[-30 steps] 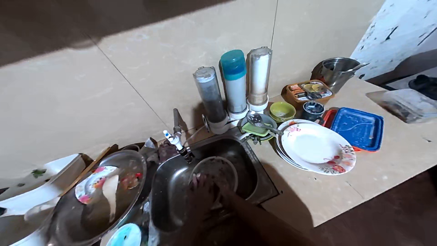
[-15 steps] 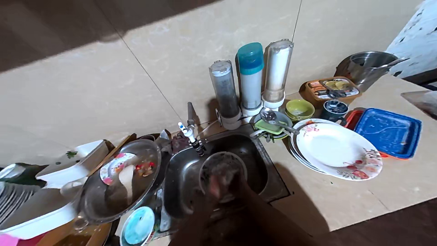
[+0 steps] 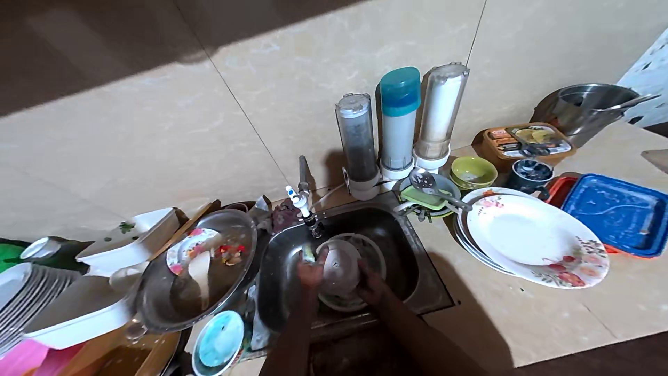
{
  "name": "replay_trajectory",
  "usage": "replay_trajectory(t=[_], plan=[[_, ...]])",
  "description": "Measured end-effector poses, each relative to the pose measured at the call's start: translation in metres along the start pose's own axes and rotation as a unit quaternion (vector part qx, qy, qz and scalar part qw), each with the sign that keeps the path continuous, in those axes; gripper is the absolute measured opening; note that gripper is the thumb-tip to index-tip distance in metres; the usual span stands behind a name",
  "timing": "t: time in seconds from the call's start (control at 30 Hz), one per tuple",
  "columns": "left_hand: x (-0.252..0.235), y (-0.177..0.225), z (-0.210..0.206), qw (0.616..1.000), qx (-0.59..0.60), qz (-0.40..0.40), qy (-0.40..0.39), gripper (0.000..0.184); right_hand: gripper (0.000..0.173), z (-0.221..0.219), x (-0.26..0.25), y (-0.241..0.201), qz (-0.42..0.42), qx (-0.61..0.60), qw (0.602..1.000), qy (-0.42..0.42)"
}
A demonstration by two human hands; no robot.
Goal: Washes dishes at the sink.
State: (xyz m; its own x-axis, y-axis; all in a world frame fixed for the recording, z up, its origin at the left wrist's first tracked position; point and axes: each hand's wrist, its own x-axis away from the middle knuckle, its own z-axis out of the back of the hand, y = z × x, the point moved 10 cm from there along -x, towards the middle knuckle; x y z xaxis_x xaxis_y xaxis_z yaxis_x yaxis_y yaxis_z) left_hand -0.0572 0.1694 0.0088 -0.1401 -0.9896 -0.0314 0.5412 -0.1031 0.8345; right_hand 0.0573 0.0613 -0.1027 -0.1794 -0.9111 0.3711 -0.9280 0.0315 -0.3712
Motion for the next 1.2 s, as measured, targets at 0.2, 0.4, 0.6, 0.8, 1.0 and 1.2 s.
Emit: replay_trajectory(t=[0.2,0.4,0.6,0.8,1.0,1.2], plan=[[0.049,0.058,-0.011,0.985,-0.047,-0.149,-0.071,0.043,0.078,0.014,-0.01,0.013,-0.048,0.046,0.996,0.056],[0.136,0.064,-0.076,0.845,-0.201,-0.404,-0.286,0.035,0.067,0.001,-0.006,-0.02,0.116,0.018,0.992,-0.055],[0.101,0.022,-0.085,0.874,-0.208,-0.349,-0.265,0.034,0.03,0.002,-0.002,-0.004,0.018,0.017,0.999,0.03],[0.031,0.011,-0.049,0.9,-0.366,-0.219,-0.093,0.076,0.04,-0.006,-0.008,0.008,-0.021,-0.006,1.0,0.004],[0.052,0.027,-0.072,0.853,-0.409,-0.267,-0.184,0.055,0.05,-0.013,0.004,0.011,-0.019,0.18,0.983,-0.011],[0.016,0.003,-0.004,0.877,-0.445,-0.047,-0.176,0.063,0.043,-0.013,0.023,-0.002,0.047,0.339,0.94,-0.007]])
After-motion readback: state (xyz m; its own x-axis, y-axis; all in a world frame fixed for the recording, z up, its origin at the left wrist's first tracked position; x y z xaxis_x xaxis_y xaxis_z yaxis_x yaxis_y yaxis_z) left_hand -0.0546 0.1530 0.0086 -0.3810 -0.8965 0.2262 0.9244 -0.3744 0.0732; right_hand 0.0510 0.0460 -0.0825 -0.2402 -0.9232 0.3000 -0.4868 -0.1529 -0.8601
